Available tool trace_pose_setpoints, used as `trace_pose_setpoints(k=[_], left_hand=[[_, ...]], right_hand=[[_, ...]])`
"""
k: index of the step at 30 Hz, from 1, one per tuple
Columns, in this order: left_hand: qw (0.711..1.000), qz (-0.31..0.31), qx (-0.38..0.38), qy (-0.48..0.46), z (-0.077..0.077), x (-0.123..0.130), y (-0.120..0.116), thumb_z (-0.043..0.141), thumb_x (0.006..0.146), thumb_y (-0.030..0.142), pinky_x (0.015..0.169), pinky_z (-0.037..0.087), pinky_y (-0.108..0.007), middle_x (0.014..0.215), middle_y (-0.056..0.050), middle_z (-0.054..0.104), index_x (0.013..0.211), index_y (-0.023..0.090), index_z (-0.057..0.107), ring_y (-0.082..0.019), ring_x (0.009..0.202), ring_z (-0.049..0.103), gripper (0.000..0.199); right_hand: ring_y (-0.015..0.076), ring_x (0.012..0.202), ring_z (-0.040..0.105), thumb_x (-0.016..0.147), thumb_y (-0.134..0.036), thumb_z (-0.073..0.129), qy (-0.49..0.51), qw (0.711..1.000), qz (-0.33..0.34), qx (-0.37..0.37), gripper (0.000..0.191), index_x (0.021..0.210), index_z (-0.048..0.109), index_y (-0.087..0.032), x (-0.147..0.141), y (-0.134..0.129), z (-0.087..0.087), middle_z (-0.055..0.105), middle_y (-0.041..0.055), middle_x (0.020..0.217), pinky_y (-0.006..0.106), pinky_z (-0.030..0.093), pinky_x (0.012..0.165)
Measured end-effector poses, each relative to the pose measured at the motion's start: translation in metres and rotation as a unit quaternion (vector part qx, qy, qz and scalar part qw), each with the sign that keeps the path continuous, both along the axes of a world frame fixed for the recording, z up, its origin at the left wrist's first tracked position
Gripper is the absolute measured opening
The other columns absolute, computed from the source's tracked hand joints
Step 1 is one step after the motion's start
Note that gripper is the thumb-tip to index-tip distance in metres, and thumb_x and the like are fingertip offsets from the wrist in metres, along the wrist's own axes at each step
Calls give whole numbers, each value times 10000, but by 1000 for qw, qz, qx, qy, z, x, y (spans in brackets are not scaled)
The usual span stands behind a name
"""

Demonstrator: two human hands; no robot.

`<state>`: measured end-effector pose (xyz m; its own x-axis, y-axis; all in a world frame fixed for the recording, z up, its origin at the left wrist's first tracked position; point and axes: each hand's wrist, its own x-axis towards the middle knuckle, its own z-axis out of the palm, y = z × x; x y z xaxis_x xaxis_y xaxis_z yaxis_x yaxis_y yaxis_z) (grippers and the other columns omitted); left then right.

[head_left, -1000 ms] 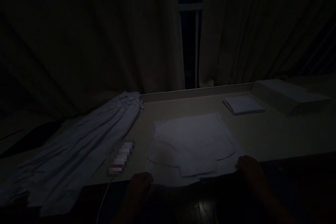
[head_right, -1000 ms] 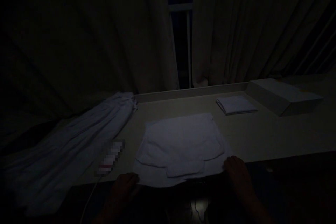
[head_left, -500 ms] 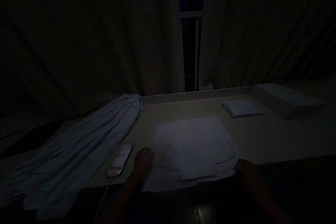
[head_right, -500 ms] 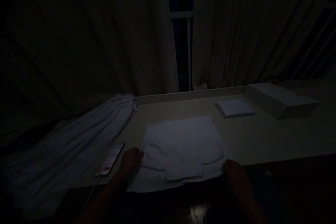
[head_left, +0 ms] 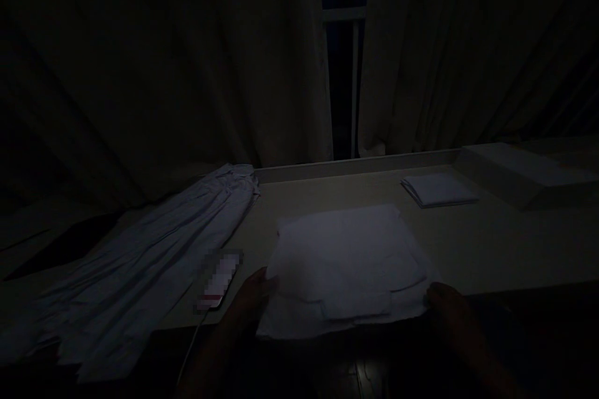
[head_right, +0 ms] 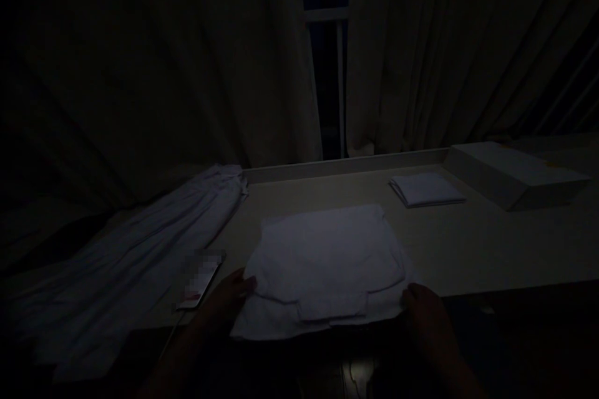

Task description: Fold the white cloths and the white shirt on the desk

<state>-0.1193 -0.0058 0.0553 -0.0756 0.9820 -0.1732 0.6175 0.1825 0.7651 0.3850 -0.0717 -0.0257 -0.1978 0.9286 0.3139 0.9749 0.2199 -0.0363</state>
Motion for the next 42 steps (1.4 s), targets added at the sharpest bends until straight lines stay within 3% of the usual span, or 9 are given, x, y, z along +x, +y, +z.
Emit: trace_pose_setpoints(k=[4, 8, 13, 17, 23, 28, 31, 35, 42], left_hand=[[1000, 23, -1, -10, -15, 3, -22, 691, 620, 346, 880, 528, -380, 1201, -107, 674, 1245, 183, 581, -281, 1102, 634, 655], [992, 114, -16, 49, -21, 9, -42, 663, 653, 358, 855, 527, -350, 1161, -121, 682, 1175, 143, 613, -255, 1058, 651, 567], [987, 142, -58, 50, -11, 9, -53, 661, 667, 384, 769, 518, -332, 925, -112, 735, 878, 149, 706, -277, 960, 675, 320], [984, 155, -72, 50, -10, 3, -58, 658, 677, 399, 696, 492, -312, 753, -79, 722, 710, 156, 694, -271, 854, 683, 248], [982, 186, -29, 26, -25, -2, -47, 595, 779, 340, 765, 479, -299, 889, -78, 729, 857, 169, 695, -225, 920, 668, 213], [986, 164, -11, 32, -21, -3, -12, 557, 850, 354, 837, 446, -277, 1093, -91, 697, 1138, 184, 615, -197, 1031, 637, 339], [989, 148, -6, 26, -14, -8, 15, 469, 906, 462, 795, 439, -265, 1075, -85, 702, 1223, 210, 563, -184, 967, 653, 415], [994, 105, 0, 28, -21, -12, 41, 390, 925, 521, 732, 418, -250, 977, -88, 716, 988, 202, 662, -178, 872, 655, 425], [997, 74, -9, 8, -50, -21, 50, 408, 909, 490, 623, 353, -232, 769, -37, 699, 741, 185, 696, -138, 723, 618, 452]], right_hand=[[283, 990, 590, 757, -98, 514, 14, 999, 31, 34, 265, 944, 674, -198, -24, 5, 12, 659, 128, 1076, 434, 456, 865], [276, 1048, 571, 825, -126, 500, 67, 984, 153, 69, 275, 1051, 648, -174, -116, 24, 44, 638, 137, 1154, 462, 444, 935], [273, 1321, 417, 957, -297, 433, 127, 958, 255, -39, 423, 1370, 488, -223, -257, 78, 75, 480, 102, 1437, 500, 297, 1107], [325, 1447, 174, 981, -539, 311, 91, 947, 258, -167, 576, 1505, 284, -301, -321, 129, 65, 227, 57, 1585, 603, 179, 1120], [350, 1461, 65, 930, -666, 311, 24, 954, 214, -207, 669, 1513, 242, -345, -331, 179, 32, 153, 35, 1602, 660, 65, 1104], [276, 1287, 471, 968, -562, 309, 92, 956, 212, -180, 519, 1285, 597, -269, -326, 216, 48, 546, 73, 1384, 482, 339, 1066], [206, 1168, 569, 1004, -419, 225, 110, 970, 179, -121, 509, 1245, 621, -207, -332, 246, 60, 627, 85, 1269, 341, 417, 1001], [197, 1104, 604, 998, -360, 240, 86, 980, 152, -96, 480, 1275, 596, -195, -348, 292, 63, 648, 81, 1232, 314, 451, 950], [230, 1204, 506, 927, -247, 441, -37, 971, 194, -138, 401, 1283, 602, -339, -379, 353, 64, 551, 27, 1363, 378, 398, 992]])
